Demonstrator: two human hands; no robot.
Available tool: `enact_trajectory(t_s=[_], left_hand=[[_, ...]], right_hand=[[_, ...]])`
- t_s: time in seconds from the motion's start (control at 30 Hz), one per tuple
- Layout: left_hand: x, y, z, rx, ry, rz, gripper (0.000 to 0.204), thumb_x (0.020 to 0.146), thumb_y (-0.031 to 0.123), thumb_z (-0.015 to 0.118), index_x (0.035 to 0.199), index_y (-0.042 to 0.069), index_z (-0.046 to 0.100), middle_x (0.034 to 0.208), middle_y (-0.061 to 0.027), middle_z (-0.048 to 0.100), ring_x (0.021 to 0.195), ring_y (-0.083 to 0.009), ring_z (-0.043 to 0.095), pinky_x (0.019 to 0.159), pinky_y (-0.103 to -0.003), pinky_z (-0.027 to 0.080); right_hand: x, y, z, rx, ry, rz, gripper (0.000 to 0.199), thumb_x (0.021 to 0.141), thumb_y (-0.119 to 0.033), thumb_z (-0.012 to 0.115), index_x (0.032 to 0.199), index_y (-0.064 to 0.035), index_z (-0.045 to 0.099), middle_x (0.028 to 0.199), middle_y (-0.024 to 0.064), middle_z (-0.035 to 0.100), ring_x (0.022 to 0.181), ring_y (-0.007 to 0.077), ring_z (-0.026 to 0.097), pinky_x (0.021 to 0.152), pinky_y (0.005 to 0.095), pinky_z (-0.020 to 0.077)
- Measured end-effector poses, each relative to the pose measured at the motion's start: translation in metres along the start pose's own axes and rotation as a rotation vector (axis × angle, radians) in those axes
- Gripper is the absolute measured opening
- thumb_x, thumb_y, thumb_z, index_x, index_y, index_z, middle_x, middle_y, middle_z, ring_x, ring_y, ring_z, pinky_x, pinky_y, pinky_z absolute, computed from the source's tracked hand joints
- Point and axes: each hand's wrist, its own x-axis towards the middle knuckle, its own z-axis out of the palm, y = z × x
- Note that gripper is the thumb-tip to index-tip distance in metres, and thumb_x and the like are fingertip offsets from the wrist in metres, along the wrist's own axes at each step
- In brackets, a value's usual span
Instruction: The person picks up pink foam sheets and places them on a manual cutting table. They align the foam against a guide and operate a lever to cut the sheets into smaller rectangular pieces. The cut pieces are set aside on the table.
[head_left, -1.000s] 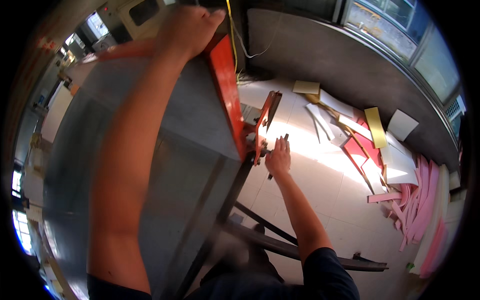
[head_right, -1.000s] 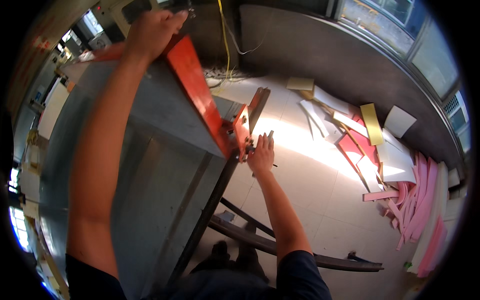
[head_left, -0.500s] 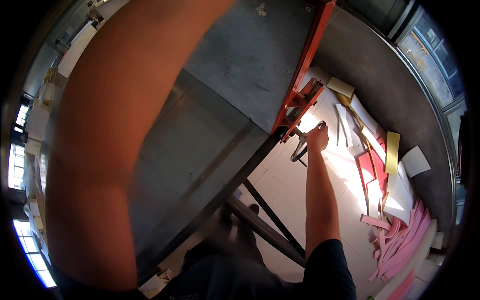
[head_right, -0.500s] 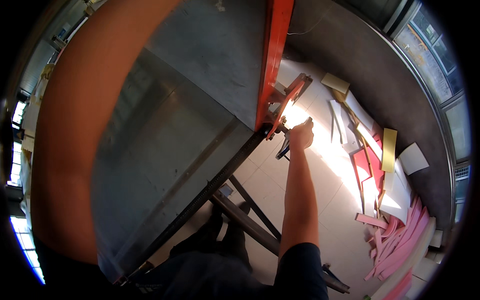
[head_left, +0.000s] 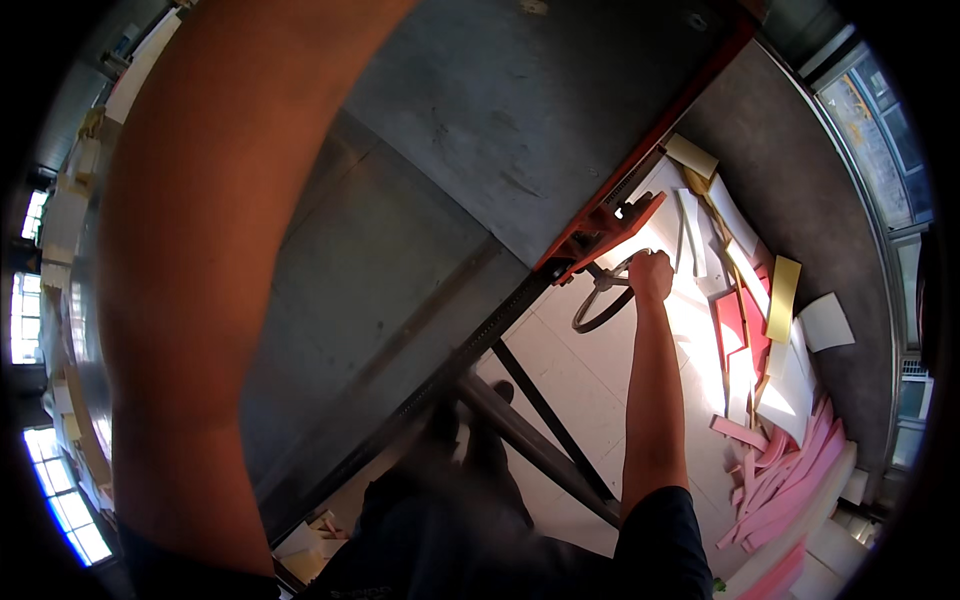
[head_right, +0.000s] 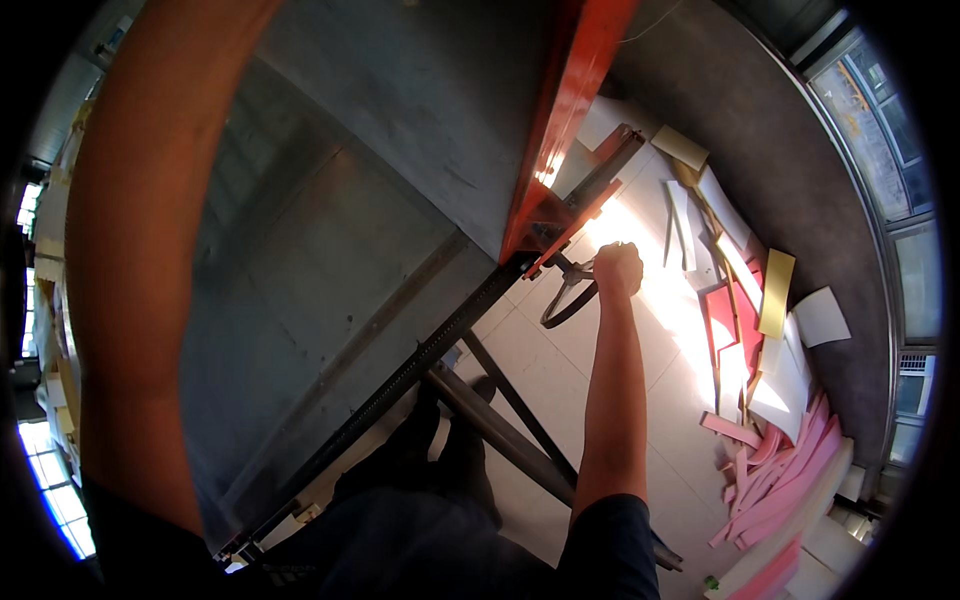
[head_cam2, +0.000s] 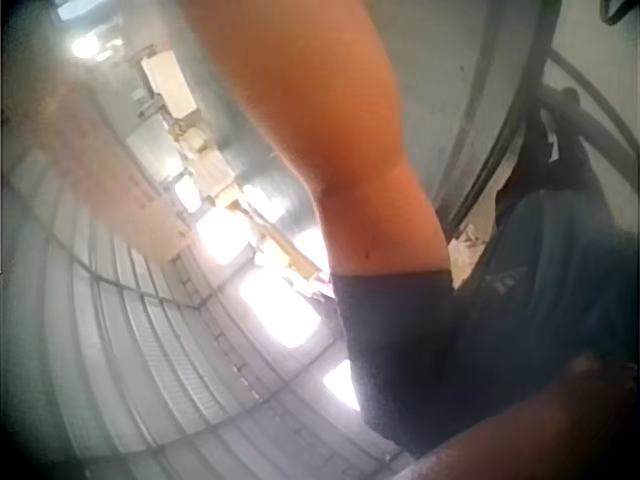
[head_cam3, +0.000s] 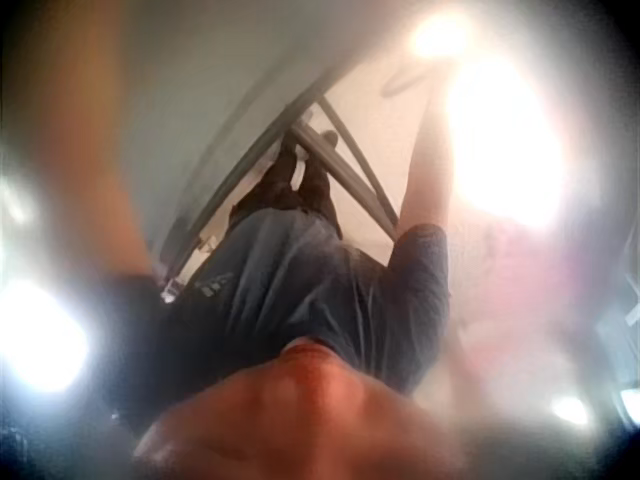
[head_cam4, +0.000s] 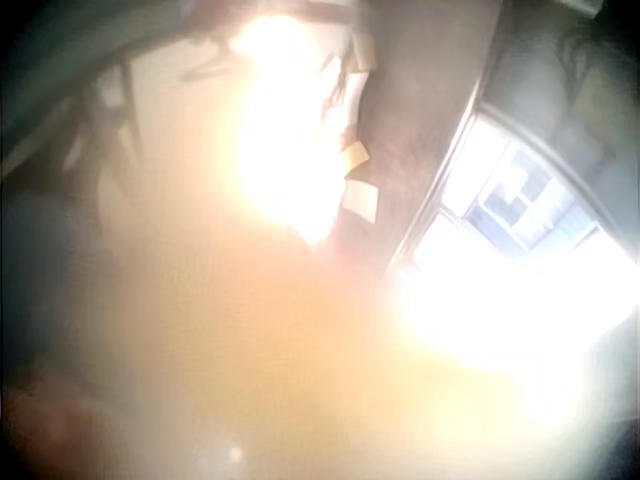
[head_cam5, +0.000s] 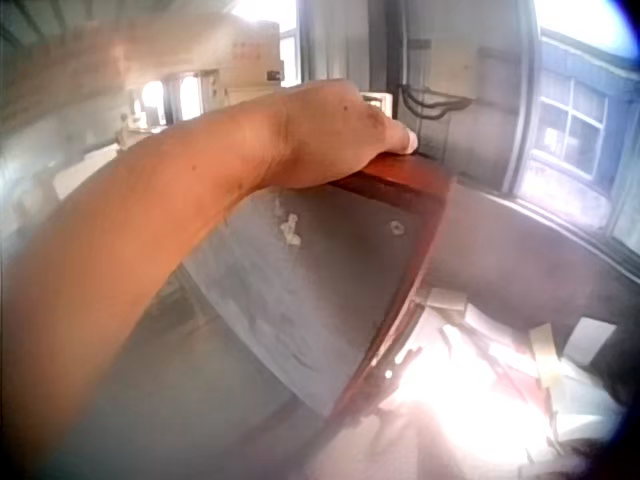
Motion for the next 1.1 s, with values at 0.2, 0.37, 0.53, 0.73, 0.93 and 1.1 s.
enact_trajectory(t_s=[0.2,0.37,0.53,0.73,0.93,1.1], left_hand=[[0.003,-0.037,-0.013,-0.202,0.126,0.13,0.035,0.094,0.025,0.041,0.096,0.004,0.07,0.103,-0.0201,0.067,0.097,-0.0338,0.062,0.087,-0.039,0.045],[0.013,-0.029,-0.023,-0.204,0.034,0.222,0.035,0.094,0.024,0.041,0.096,0.004,0.07,0.104,-0.0202,0.066,0.096,-0.034,0.062,0.087,-0.039,0.045],[0.018,-0.022,-0.029,-0.164,0.01,0.277,0.034,0.093,0.023,0.041,0.095,0.004,0.07,0.104,-0.0202,0.066,0.094,-0.0342,0.061,0.087,-0.04,0.044],[0.019,-0.027,-0.034,-0.106,-0.015,0.34,0.036,0.093,0.023,0.04,0.095,0.005,0.07,0.101,-0.0206,0.067,0.095,-0.0333,0.062,0.088,-0.039,0.044],[0.018,-0.028,-0.025,-0.027,0.011,0.237,0.032,0.092,0.02,0.041,0.097,0.005,0.07,0.1,-0.0206,0.067,0.094,-0.034,0.064,0.088,-0.04,0.046],[0.022,-0.03,-0.022,0.374,0.032,0.341,0.026,0.091,0.014,0.045,0.099,0.006,0.068,0.096,-0.0202,0.068,0.089,-0.036,0.066,0.083,-0.041,0.051]], right_hand=[[0.035,-0.026,-0.022,0.031,-0.163,0.074,0.029,0.084,-0.019,0.052,0.093,0.0028,0.068,0.093,0.0248,0.069,0.087,0.0398,0.068,0.077,0.0458,0.0524],[0.017,-0.022,-0.037,0.002,-0.078,0.007,0.029,0.081,-0.019,0.053,0.092,0.0031,0.067,0.095,0.026,0.068,0.09,0.0417,0.067,0.08,0.0472,0.0519],[0.012,-0.009,-0.037,0.025,-0.085,0.009,0.029,0.08,-0.019,0.053,0.091,0.0041,0.067,0.093,0.0257,0.068,0.087,0.0421,0.066,0.078,0.0474,0.0517],[0.003,-0.015,-0.039,0.015,-0.058,-0.022,0.03,0.083,-0.022,0.052,0.092,0.0039,0.066,0.094,0.0262,0.068,0.09,0.0421,0.067,0.079,0.0474,0.0518],[-0.004,-0.031,-0.036,0.01,-0.089,-0.014,0.033,0.086,-0.024,0.051,0.095,0.0029,0.067,0.096,0.0253,0.068,0.093,0.0419,0.066,0.08,0.0469,0.0513],[-0.002,-0.037,-0.021,0.013,-0.1,-0.021,0.033,0.088,-0.025,0.051,0.097,0.0025,0.067,0.096,0.0238,0.069,0.093,0.0404,0.066,0.082,0.0463,0.0509]])
